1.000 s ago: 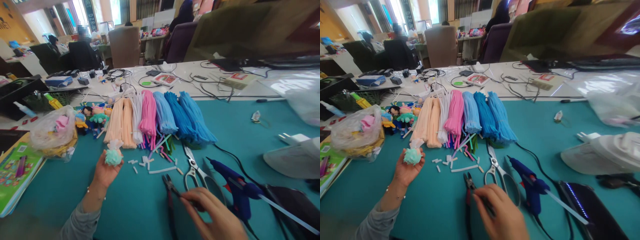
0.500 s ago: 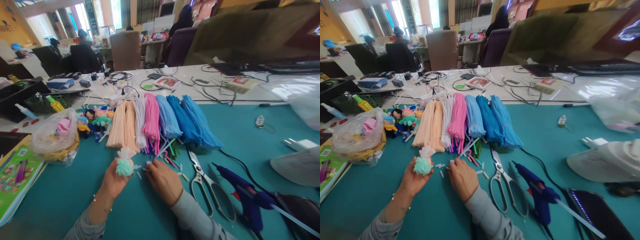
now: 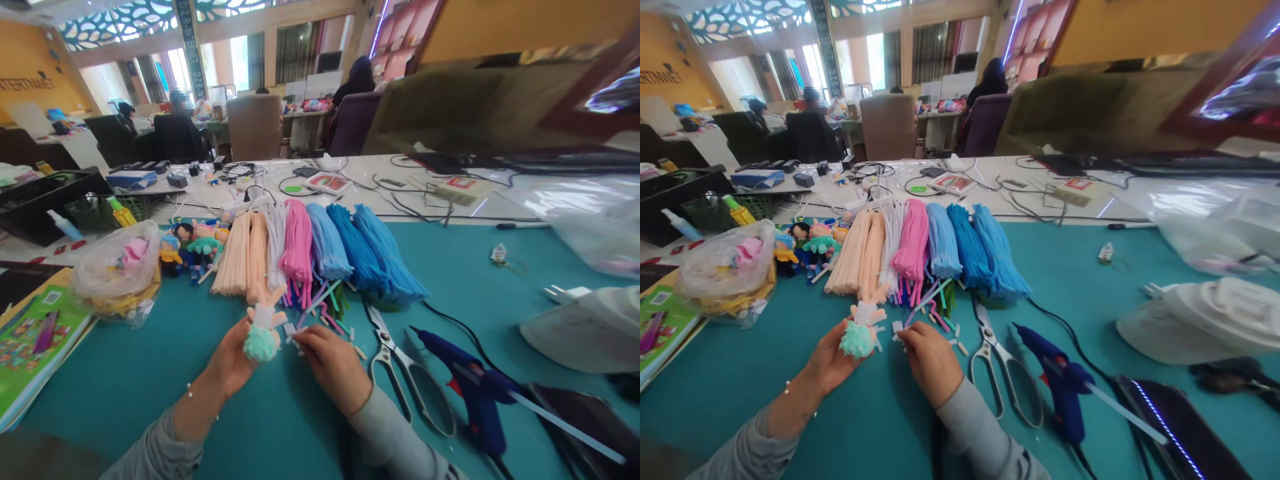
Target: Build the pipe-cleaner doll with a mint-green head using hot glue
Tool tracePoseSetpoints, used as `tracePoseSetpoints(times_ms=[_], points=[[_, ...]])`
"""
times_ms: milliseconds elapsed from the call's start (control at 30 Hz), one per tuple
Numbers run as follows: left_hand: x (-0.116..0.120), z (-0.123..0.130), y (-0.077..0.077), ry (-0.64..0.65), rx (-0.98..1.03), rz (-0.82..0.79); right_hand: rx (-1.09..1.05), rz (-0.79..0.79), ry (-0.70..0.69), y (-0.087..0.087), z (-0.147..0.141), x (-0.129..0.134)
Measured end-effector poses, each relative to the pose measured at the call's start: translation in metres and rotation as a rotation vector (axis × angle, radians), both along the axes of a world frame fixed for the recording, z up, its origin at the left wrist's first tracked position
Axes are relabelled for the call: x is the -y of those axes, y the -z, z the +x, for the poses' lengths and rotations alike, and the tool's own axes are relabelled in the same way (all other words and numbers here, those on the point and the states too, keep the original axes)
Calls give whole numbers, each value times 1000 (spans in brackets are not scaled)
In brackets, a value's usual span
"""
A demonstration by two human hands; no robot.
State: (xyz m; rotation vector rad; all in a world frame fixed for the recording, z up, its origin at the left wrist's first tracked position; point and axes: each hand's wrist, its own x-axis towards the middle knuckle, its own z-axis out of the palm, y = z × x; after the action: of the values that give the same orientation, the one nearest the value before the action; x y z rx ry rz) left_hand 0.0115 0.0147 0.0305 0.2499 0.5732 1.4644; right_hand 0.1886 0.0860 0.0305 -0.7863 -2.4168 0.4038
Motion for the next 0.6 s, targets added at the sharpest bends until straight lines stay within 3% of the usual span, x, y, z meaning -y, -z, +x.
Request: tracePoseSetpoints(times_ms=[200,400,600], points=[[-2,3,3,27,-130,69,-168,-64,39,-12,23,-4],[2,8,9,90,-214,109,-345,-183,40,-38,35,5],[6,7,11,124,-304,102,-321,2,-39,-45,32,17]])
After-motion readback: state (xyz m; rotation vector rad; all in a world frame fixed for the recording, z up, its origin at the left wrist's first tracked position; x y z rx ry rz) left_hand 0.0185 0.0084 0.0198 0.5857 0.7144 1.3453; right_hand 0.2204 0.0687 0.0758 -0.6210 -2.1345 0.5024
